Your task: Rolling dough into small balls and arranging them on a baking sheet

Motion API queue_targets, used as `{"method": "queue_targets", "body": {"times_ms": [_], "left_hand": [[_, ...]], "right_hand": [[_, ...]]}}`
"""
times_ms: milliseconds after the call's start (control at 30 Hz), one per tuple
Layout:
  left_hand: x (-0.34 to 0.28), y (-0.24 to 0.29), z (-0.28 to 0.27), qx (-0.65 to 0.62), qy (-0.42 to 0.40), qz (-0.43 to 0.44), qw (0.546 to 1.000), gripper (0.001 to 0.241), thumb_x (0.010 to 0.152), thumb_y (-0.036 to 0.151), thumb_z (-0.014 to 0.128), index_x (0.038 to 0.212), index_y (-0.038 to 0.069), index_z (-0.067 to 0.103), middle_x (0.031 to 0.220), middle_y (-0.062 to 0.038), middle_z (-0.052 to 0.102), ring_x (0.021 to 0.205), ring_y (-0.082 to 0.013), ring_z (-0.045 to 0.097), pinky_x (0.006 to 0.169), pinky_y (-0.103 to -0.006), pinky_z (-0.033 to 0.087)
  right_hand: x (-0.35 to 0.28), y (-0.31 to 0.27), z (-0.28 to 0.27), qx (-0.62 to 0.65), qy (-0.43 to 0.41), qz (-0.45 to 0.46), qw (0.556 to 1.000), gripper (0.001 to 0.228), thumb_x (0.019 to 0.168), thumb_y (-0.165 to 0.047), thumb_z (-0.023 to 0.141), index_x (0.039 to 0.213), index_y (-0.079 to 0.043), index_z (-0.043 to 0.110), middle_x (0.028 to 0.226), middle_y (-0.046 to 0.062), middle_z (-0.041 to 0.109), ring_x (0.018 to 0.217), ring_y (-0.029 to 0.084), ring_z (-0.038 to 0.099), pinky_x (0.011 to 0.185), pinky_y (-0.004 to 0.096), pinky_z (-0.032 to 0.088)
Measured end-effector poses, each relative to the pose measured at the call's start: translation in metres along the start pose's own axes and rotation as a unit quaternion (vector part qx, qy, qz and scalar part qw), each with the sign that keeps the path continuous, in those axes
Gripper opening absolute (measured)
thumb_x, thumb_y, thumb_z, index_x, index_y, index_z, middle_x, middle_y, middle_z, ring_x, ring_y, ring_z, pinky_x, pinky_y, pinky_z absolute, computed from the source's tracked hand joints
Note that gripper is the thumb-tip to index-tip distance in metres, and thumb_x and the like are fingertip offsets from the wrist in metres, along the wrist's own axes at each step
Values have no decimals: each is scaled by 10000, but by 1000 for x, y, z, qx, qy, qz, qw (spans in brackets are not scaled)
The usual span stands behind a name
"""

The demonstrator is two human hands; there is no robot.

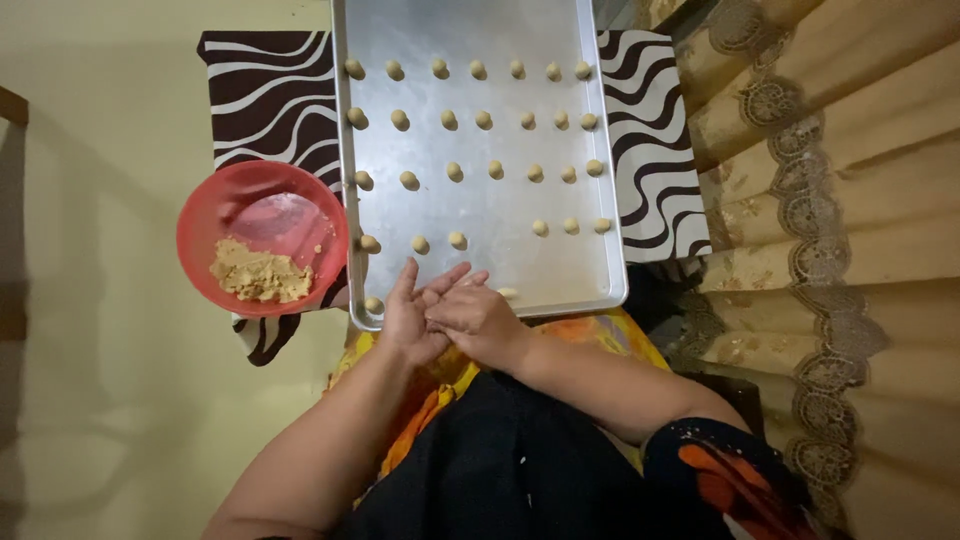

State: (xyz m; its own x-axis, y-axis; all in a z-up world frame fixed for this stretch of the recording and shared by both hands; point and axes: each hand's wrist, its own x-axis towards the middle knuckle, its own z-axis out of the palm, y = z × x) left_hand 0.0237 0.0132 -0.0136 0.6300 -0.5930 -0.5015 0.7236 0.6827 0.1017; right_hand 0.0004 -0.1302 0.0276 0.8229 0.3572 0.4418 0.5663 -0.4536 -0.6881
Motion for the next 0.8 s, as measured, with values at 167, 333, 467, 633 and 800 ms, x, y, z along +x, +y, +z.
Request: {"method": "queue_targets", "body": {"times_ms": [167, 333, 467, 633, 800], "left_hand": [[-4, 6, 2, -35, -36, -47, 998, 858, 856, 833, 463, 1243, 90, 647, 1100, -166, 742, 617, -189, 661, 507, -266, 541], [-41, 9, 71, -78, -16, -42, 996, 831, 744, 935, 523, 878, 128, 671, 672, -21, 664, 605, -214, 645, 623, -313, 545], [-15, 7, 14, -138, -211, -10, 968, 807, 845, 847, 513, 1224, 141, 607, 1171, -87, 628, 1030, -306, 643, 934, -410, 504], [-30, 15, 61, -88, 90, 85, 988, 657, 764, 856, 562, 1056, 285, 709, 1172, 63, 691, 1181, -229, 648, 1133, -394, 454], [35, -39, -6, 60, -238, 421, 873, 1603, 466, 798, 877, 1678, 186, 25, 1658, -12, 243, 1422, -231, 358, 1137, -493, 403]], "right_hand": [[32, 8, -19, 2, -5, -97, 995, 113, 892, -343, 779, 939, -242, 799, 858, -6, 654, 757, 237, 645, 792, 373, 535], [44, 22, -3, -50, 30, -62, 996, 581, 965, -573, 595, 1332, -133, 693, 1301, 172, 633, 1221, 389, 613, 1076, 527, 445], [35, -13, 36, -80, -18, -104, 991, 922, 934, -681, 377, 1522, 28, 420, 1488, 293, 475, 1351, 533, 472, 1145, 638, 357], [33, 5, 33, -157, -3, -81, 984, 974, 1014, -707, 289, 1603, 65, 211, 1656, 329, 236, 1464, 487, 400, 1131, 583, 331], [10, 22, 65, -43, -97, 84, 991, 1275, 835, -905, 252, 1602, 36, -137, 1662, 367, -81, 1485, 629, -43, 1153, 743, 9]]}}
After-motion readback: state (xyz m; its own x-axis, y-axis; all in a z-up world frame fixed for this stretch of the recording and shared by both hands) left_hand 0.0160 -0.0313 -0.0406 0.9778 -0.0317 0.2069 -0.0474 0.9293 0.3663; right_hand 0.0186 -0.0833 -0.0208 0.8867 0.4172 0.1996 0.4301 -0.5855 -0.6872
